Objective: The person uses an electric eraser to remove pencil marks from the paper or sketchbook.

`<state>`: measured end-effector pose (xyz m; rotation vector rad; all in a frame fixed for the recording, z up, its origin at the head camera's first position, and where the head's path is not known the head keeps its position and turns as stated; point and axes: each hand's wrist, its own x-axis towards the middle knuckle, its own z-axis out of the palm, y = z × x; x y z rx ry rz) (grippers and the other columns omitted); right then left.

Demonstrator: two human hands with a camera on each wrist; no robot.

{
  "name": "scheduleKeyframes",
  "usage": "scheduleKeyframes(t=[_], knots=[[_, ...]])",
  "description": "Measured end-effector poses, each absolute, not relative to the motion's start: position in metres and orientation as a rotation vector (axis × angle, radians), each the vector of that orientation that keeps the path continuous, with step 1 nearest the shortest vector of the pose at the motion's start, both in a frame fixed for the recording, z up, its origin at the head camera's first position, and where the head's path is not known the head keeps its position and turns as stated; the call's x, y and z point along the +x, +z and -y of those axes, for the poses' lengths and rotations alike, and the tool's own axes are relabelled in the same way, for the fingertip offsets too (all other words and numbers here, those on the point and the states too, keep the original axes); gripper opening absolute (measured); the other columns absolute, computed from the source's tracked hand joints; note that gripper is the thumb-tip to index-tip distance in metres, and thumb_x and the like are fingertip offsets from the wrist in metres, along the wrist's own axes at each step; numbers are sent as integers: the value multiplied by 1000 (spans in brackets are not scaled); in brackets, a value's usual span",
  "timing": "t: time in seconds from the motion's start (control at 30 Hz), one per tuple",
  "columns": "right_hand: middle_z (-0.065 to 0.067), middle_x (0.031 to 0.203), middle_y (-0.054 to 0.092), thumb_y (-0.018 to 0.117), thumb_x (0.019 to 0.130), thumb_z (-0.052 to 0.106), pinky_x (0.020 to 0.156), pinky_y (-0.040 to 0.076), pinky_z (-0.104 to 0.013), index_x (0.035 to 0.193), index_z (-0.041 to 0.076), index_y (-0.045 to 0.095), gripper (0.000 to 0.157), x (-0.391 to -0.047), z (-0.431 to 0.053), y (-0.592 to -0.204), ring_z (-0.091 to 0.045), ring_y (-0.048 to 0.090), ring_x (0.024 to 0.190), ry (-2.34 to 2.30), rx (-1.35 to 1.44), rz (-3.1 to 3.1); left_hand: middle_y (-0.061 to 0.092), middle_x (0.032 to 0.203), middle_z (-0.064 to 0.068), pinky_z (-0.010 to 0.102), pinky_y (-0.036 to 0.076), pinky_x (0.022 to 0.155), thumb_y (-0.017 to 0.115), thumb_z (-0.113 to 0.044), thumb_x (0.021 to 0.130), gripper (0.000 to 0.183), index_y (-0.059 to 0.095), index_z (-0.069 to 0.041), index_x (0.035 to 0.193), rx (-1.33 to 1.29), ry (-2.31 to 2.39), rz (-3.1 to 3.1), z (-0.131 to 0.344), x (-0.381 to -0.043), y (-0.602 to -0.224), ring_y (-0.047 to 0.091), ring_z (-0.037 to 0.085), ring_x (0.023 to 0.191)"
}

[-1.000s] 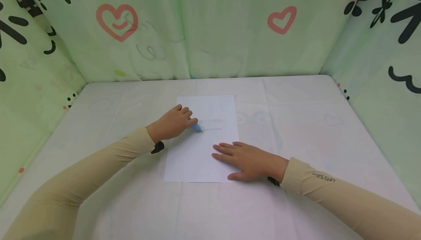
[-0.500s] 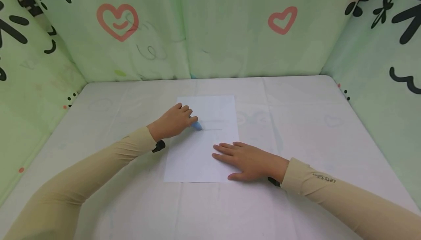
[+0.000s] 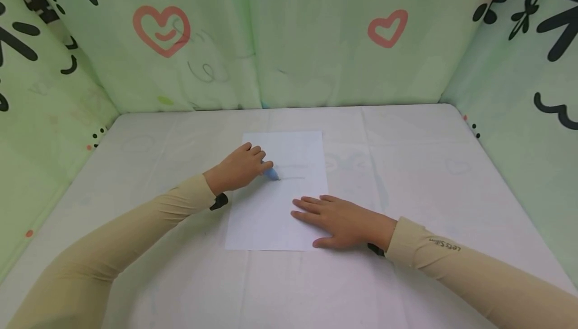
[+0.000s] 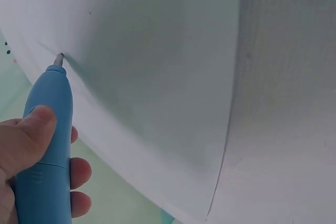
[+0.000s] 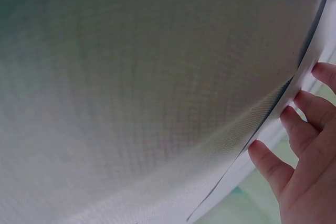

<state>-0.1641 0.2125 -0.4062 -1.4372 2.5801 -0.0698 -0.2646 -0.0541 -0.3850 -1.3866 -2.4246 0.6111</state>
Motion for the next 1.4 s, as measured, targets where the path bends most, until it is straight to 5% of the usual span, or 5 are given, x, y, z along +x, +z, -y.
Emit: scheduleKeyframes(t=[1.4], knots=[[-7, 156, 26, 53, 92, 45, 109, 31, -48, 148, 16, 30, 66, -165, -213, -408, -25, 30, 141, -63, -1420, -2581, 69, 98, 4, 30, 45, 79, 56, -14, 93, 16, 61, -18, 107, -1373, 615, 2405, 49, -265, -387, 61, 19, 89]])
